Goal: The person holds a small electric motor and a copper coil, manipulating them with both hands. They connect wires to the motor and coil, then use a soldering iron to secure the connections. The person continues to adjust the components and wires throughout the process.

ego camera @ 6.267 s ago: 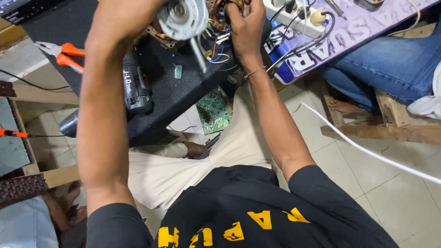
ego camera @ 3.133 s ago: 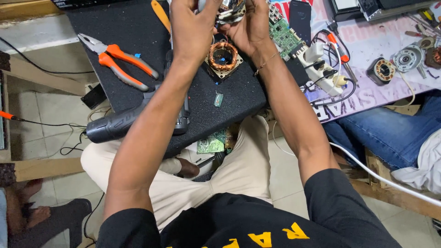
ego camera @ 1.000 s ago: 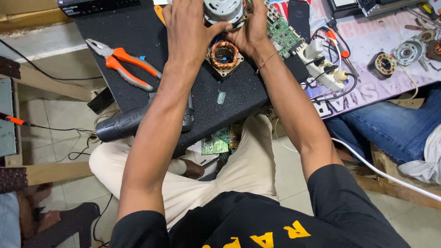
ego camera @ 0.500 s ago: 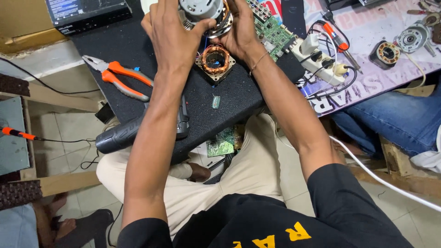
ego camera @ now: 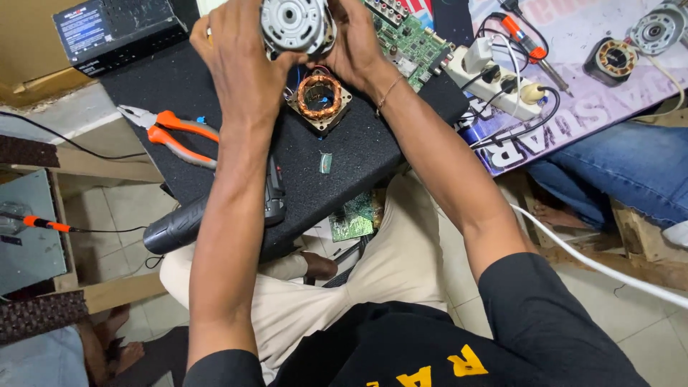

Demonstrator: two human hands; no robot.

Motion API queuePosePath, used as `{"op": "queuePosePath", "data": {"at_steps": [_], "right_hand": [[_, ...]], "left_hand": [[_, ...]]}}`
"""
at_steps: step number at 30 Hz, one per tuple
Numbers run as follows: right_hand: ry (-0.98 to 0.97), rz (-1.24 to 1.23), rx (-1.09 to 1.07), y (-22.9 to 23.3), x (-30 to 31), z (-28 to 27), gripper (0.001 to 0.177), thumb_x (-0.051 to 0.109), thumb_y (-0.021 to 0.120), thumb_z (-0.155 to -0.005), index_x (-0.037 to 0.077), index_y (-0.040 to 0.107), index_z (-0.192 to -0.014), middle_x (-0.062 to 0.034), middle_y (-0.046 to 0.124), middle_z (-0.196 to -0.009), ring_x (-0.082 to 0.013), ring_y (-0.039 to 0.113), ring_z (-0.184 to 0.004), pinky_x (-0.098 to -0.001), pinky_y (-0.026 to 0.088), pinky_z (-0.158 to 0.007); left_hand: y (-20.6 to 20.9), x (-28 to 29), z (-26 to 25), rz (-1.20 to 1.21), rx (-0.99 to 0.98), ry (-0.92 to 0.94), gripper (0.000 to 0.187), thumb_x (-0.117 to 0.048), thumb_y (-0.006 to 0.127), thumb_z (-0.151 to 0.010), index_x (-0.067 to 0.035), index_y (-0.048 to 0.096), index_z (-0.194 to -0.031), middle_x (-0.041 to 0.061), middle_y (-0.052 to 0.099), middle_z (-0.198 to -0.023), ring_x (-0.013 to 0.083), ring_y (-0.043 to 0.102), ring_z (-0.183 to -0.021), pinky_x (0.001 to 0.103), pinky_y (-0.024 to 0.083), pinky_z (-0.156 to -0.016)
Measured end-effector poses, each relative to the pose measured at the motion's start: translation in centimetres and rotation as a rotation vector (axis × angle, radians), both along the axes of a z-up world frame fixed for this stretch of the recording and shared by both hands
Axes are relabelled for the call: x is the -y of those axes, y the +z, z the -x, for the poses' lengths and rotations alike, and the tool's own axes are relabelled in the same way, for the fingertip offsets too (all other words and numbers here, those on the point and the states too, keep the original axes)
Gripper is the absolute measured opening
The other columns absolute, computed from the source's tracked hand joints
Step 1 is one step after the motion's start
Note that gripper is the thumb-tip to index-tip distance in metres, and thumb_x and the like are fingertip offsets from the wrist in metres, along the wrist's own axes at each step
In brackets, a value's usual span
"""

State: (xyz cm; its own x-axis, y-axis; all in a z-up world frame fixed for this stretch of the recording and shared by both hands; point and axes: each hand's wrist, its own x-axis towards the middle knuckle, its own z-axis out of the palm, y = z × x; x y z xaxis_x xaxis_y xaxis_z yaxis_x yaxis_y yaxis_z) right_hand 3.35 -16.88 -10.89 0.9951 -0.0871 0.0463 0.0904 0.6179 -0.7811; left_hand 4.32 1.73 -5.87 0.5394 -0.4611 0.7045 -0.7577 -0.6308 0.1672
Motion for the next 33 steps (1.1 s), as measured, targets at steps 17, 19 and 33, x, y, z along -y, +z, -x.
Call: {"op": "queuePosePath", "data": {"at_steps": [17, 19, 33], "right_hand": [[-0.002, -0.065, 0.234, -2.7, 0.6, -1.5, 0.043, 0.034, 0.05, -0.1, -0.003, 0.061, -0.119, -0.0287, 0.066, -0.12, -0.0415, 0.068, -0.111, -0.0523, 0.066, -0.092], [0.012, -0.152, 0.262, -2.9, 0.7, -1.6, 0.046, 0.028, 0.052, -0.102, -0.008, 0.055, -0.13, -0.0366, 0.06, -0.128, -0.0492, 0.065, -0.12, -0.06, 0.06, -0.107], [-0.044, -0.123, 0.258, -3.0, 0.6, -1.8, 0.039, 0.031, 0.06, -0.1, -0.002, 0.061, -0.121, -0.0234, 0.063, -0.119, -0.034, 0.065, -0.108, -0.0516, 0.063, -0.093]], "left_hand": [[-1.0, 0.2, -0.4, 0.031, -0.023, 0.077, 0.082, -0.054, 0.11, -0.073, -0.009, 0.056, -0.116, 0.007, 0.067, -0.105, 0.0297, 0.061, -0.094, 0.041, 0.044, -0.076], [-0.5, 0.5, 0.0, 0.058, -0.015, 0.055, 0.081, -0.05, 0.11, -0.074, -0.007, 0.053, -0.113, 0.011, 0.065, -0.106, 0.0338, 0.06, -0.094, 0.043, 0.045, -0.074], [-1.3, 0.9, -0.3, -0.015, -0.016, 0.033, 0.09, -0.047, 0.111, -0.075, -0.005, 0.046, -0.121, 0.013, 0.057, -0.111, 0.0347, 0.06, -0.098, 0.042, 0.048, -0.072]]}}
